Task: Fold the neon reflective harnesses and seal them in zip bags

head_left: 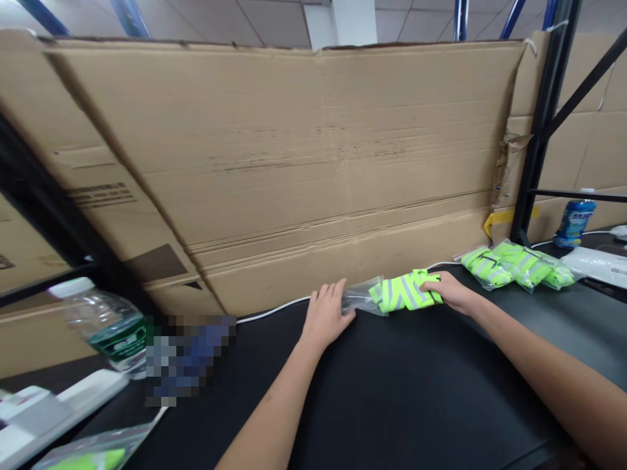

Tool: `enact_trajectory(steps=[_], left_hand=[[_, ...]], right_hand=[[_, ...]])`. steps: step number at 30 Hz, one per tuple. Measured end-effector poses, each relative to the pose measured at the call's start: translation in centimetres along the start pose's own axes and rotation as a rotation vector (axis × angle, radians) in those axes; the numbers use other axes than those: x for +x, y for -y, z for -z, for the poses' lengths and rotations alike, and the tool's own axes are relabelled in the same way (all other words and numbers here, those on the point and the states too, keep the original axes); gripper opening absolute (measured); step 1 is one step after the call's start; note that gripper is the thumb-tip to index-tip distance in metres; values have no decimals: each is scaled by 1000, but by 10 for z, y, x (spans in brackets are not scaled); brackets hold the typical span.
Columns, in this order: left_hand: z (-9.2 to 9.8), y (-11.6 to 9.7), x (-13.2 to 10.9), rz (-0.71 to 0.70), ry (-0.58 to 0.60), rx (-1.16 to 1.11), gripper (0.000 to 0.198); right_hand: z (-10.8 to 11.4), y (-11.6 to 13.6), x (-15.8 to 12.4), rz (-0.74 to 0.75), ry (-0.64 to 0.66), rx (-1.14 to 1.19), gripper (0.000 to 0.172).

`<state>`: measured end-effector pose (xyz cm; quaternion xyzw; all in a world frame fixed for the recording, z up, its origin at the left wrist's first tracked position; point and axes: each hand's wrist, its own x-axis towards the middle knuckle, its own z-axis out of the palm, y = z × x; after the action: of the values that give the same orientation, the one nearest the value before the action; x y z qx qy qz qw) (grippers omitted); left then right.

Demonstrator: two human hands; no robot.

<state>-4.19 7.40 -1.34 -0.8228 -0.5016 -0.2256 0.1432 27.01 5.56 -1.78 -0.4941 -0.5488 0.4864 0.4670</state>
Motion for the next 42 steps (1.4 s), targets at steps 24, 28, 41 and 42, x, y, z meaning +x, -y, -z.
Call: enact_trajectory(steps=[24, 28, 41, 42], left_hand=[[-17, 18, 12, 663, -188, -598, 35], [-4, 18, 10, 645, -222, -549, 44], [24, -82, -2, -198, -585, -723, 44], [29, -96, -2, -219, -534, -828, 44]], right_hand=[[-31, -12, -10, 274, 136, -418, 78], [-36, -9, -11, 350, 103, -512, 67], [-51, 26, -38, 705, 139, -442, 89], [-53, 29, -42, 705, 153, -366, 89]])
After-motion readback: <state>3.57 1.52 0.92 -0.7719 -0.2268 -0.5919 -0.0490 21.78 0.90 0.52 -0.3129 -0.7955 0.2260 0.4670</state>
